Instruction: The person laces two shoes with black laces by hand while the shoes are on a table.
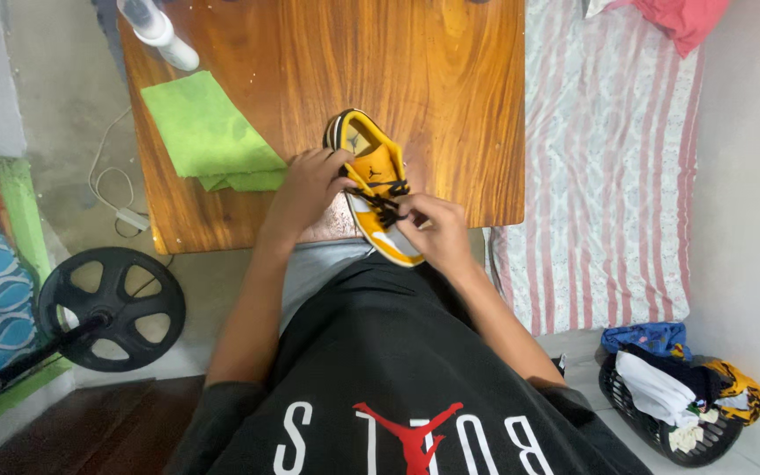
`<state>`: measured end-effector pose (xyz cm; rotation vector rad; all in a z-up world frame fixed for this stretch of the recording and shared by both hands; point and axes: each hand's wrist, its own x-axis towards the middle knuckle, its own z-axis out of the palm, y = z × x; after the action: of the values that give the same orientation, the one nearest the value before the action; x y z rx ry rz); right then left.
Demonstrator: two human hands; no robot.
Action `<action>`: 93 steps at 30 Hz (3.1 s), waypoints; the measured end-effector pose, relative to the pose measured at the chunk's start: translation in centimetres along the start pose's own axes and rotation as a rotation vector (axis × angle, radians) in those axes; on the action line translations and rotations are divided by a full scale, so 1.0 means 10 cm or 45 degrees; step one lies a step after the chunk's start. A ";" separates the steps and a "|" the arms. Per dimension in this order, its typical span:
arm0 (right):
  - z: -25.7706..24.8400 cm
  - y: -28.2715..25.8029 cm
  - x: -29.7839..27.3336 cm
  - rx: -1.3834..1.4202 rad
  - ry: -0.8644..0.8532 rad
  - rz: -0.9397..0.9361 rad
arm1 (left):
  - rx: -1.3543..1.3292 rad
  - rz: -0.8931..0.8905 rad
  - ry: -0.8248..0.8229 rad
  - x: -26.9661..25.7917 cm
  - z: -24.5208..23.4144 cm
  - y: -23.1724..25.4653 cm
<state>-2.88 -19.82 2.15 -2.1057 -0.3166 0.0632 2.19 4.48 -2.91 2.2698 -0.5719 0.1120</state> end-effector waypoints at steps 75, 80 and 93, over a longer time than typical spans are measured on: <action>-0.79 -0.30 0.13 0.988 -0.057 0.076 | -0.585 -0.061 -0.514 0.01 -1.05 1.40; -0.46 -0.40 0.06 0.915 -0.098 0.157 | -0.795 0.049 -0.118 -0.01 -0.63 1.26; -0.25 0.02 0.14 0.485 0.020 0.223 | -0.840 -0.390 -0.138 -0.14 -0.17 0.78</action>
<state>-1.06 -21.65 3.47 -1.7497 -0.0991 0.1947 -2.30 1.49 3.19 1.6928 -0.2525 -0.3112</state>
